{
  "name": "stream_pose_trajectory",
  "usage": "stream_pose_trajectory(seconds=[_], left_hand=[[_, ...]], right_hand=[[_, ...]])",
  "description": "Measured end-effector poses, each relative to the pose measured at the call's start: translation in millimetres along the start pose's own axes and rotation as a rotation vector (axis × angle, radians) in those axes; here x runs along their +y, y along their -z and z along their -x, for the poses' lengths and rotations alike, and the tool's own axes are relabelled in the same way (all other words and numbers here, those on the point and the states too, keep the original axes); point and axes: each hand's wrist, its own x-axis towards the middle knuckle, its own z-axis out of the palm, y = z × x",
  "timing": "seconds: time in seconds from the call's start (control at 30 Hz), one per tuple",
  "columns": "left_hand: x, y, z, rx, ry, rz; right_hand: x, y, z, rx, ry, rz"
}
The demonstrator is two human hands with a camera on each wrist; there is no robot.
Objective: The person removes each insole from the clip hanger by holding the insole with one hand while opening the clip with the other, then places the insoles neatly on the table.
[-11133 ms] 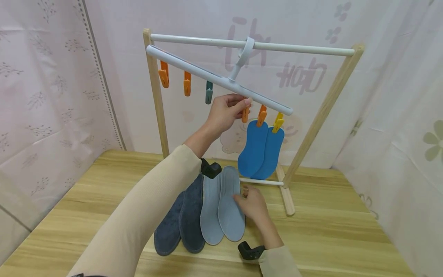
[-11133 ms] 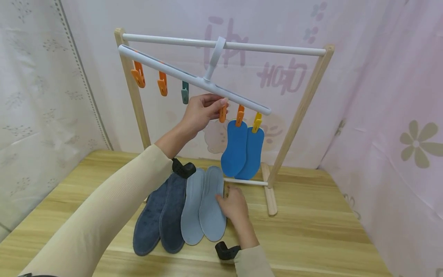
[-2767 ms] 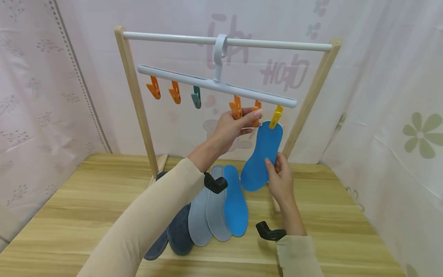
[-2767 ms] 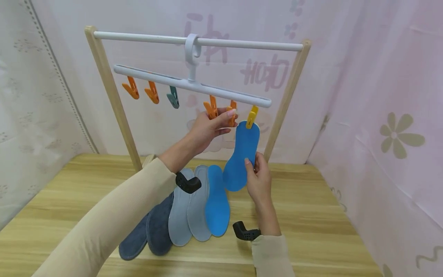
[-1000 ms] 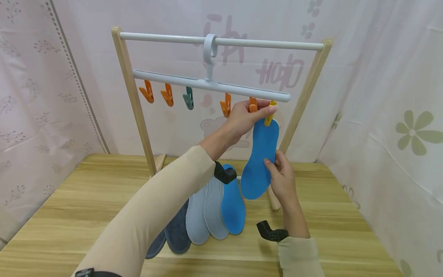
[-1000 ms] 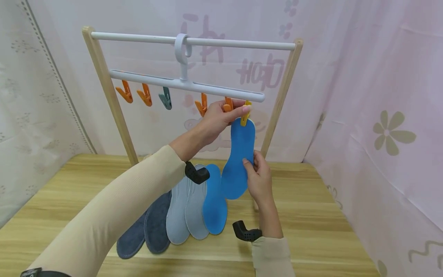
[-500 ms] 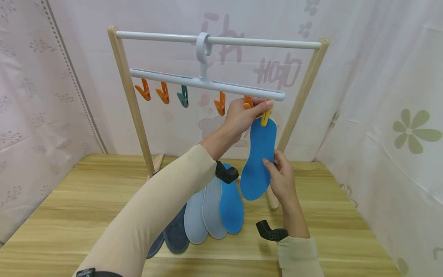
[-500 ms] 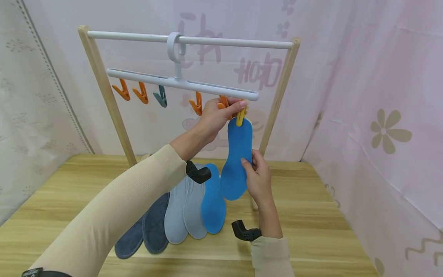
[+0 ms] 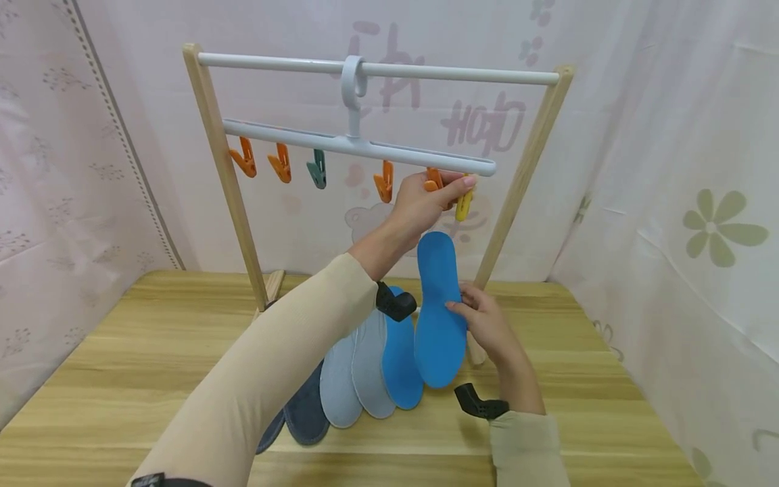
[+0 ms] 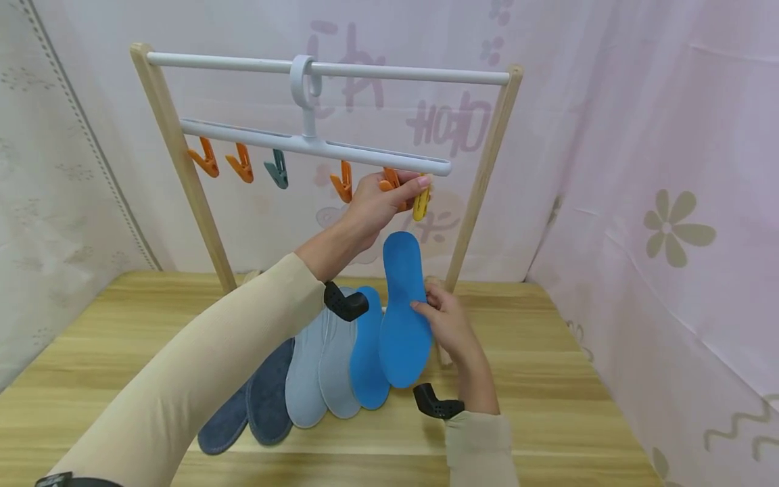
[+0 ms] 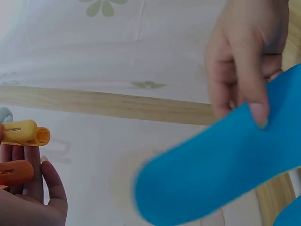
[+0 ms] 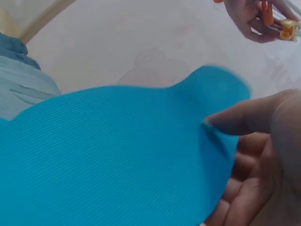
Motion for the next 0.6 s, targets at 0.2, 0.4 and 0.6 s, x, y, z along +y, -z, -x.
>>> stream_pose_trajectory(seconds=[0.2, 0.4, 0.6], left_hand=[[0.8, 2.0, 1.0, -0.031, 0.007, -0.001], [0.4, 2.4, 2.2, -0.087, 0.029, -0.063], [-2.6, 1.5, 3.5, -0.158, 0.036, -0.095]], right_hand=[[12, -2, -4.2, -0.096, -0.056, 0.003], [21, -6, -6.3, -0.131, -0.103, -0.001], [32, -13, -10.3, -0.126, -0.150, 0.004]])
